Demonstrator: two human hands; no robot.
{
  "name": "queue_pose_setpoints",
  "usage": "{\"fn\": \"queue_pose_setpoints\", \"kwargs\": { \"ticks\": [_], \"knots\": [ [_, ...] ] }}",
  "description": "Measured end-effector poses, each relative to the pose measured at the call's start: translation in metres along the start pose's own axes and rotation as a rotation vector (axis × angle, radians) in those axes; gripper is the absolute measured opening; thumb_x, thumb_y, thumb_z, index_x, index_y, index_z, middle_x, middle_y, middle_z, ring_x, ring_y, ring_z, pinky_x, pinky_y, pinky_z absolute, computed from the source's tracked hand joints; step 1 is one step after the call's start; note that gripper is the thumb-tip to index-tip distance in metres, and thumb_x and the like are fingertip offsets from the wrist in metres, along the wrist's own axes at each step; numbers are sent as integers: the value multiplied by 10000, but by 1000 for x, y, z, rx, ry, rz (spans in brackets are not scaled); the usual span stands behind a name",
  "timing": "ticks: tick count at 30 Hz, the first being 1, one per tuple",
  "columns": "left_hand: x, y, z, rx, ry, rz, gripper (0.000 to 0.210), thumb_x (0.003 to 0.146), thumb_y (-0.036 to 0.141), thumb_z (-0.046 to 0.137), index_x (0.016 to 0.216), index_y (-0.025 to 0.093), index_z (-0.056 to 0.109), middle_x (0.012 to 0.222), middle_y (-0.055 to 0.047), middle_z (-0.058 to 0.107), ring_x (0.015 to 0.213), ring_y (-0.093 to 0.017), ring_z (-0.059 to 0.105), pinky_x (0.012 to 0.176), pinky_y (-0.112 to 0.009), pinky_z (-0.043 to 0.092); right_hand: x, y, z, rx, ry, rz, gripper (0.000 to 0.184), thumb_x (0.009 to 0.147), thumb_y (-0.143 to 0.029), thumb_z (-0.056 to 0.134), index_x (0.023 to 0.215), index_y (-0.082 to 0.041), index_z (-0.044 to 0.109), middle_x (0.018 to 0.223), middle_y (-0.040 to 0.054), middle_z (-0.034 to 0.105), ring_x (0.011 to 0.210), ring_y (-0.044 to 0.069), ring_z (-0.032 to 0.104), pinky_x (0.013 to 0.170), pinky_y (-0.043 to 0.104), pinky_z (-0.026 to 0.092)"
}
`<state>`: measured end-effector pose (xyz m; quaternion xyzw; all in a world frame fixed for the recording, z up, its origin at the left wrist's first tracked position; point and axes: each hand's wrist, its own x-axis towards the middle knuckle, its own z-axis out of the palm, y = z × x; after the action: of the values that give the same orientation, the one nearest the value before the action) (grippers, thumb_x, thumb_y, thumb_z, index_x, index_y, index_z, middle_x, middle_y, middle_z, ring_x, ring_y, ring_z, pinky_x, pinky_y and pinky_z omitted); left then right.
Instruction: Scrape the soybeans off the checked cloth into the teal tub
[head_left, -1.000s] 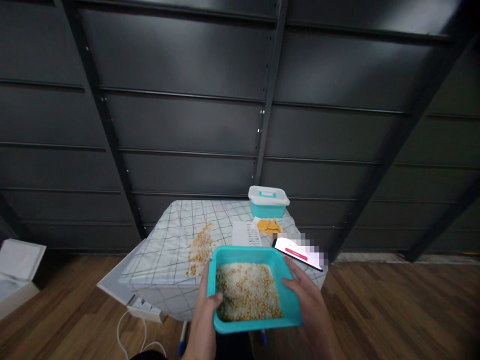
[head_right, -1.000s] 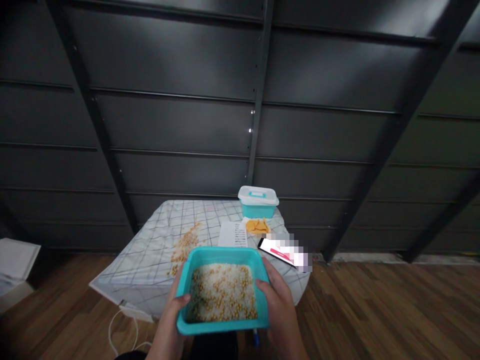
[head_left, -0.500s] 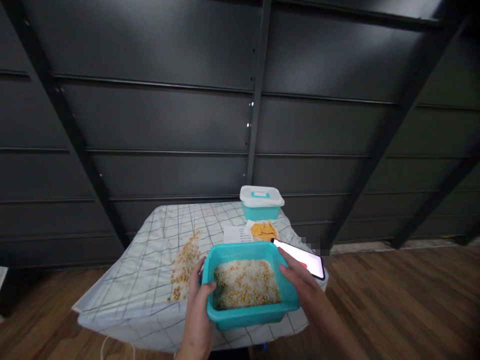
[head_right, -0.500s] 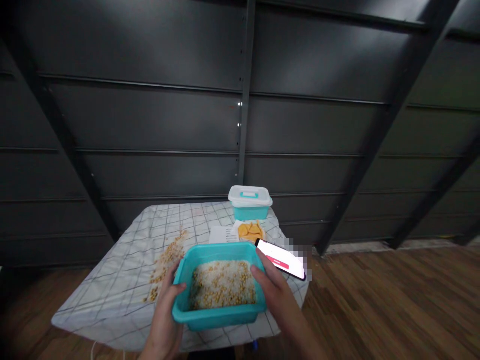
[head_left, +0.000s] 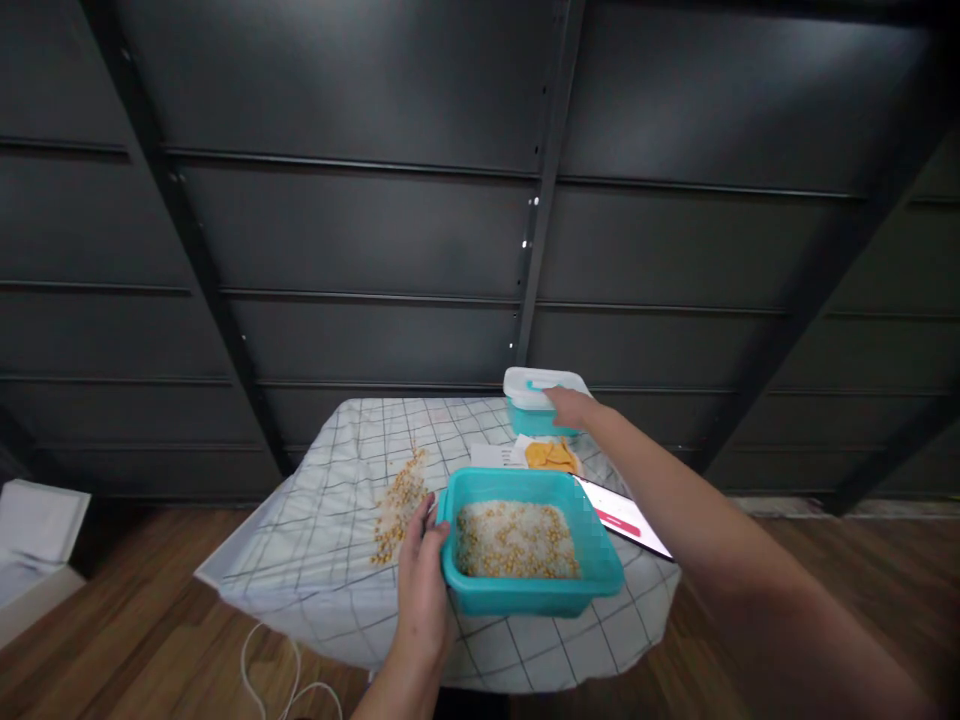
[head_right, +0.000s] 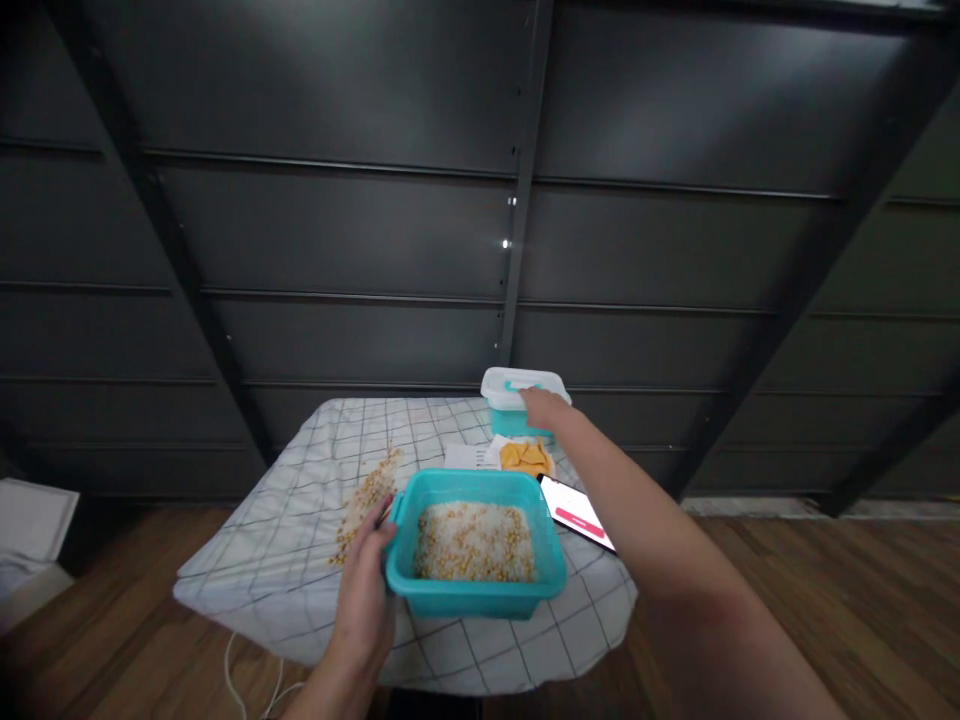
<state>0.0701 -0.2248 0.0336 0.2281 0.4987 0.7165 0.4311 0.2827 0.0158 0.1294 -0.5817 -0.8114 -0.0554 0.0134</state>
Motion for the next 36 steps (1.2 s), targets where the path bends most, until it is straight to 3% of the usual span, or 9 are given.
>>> {"fn": "queue_pose_setpoints", "kwargs": {
  "ticks": [5,9,12,18,21,27,30,33,36],
  "knots": [
    [2,12,-10,70,-79,-16,418,739,257,688,1149,176,667,1300,-126,612,1267,-275,508,1089,-387,355,-45,4,-15,-36,262,-60,362,905,-154,434,1205,-82,623,1199,199,623,1078,282,565,911,382,410],
    [13,17,-16,68,-54,-72,357,747,214,660,1097,149,686,1279,-140,625,1241,-263,533,1096,-389,342,-131,-26,-25,2,639,-280,361,930,-182,411,1204,-169,645,1113,127,660,968,252,564,860,375,439],
    [17,19,-17,30,-81,-100,361,732,214,660,1081,128,690,1245,-149,644,1211,-267,556,1088,-394,347,-198,-66,-4,-40,803,-444,375,922,-128,404,1195,-207,649,1023,104,682,851,234,568,791,388,436],
    [10,28,-10,-6,-121,-91,395,752,285,635,1118,150,694,1229,-118,661,1202,-274,560,1033,-391,404,-238,-97,36,10,741,-602,344,922,-138,449,1211,-212,620,992,80,689,791,196,585,757,360,438],
    [7,31,-6,21,-128,-24,363,772,351,629,1055,143,724,1232,-122,659,1210,-280,553,1026,-376,414,-235,-89,36,-6,712,-615,307,918,-202,502,1199,-216,623,975,81,689,744,196,575,699,352,433],
    [3,34,-1,85,-160,-41,400,713,300,710,1080,141,724,1138,-130,701,1116,-296,614,973,-390,465,-242,-79,29,-42,711,-643,453,869,-58,466,1242,-272,607,969,58,684,739,180,558,707,343,419],
    [6,33,2,99,-158,-51,367,710,271,717,1053,142,734,1113,-126,712,1109,-291,621,989,-395,456,-241,-80,30,-20,686,-636,308,898,-237,562,1197,-257,632,953,65,681,733,189,560,680,348,415],
    [10,28,3,125,-157,-36,329,718,259,710,1029,156,739,1123,-114,711,1129,-283,612,1016,-401,435,-235,-81,35,36,637,-649,384,857,-449,628,1176,-236,641,932,76,683,755,207,582,684,361,436],
    [13,23,2,153,-136,-23,328,735,255,694,1045,153,729,1174,-120,689,1163,-285,592,1043,-414,406,-229,-79,41,94,635,-636,364,857,-412,643,1180,-246,642,997,86,692,853,224,616,754,391,472]
  ]
}}
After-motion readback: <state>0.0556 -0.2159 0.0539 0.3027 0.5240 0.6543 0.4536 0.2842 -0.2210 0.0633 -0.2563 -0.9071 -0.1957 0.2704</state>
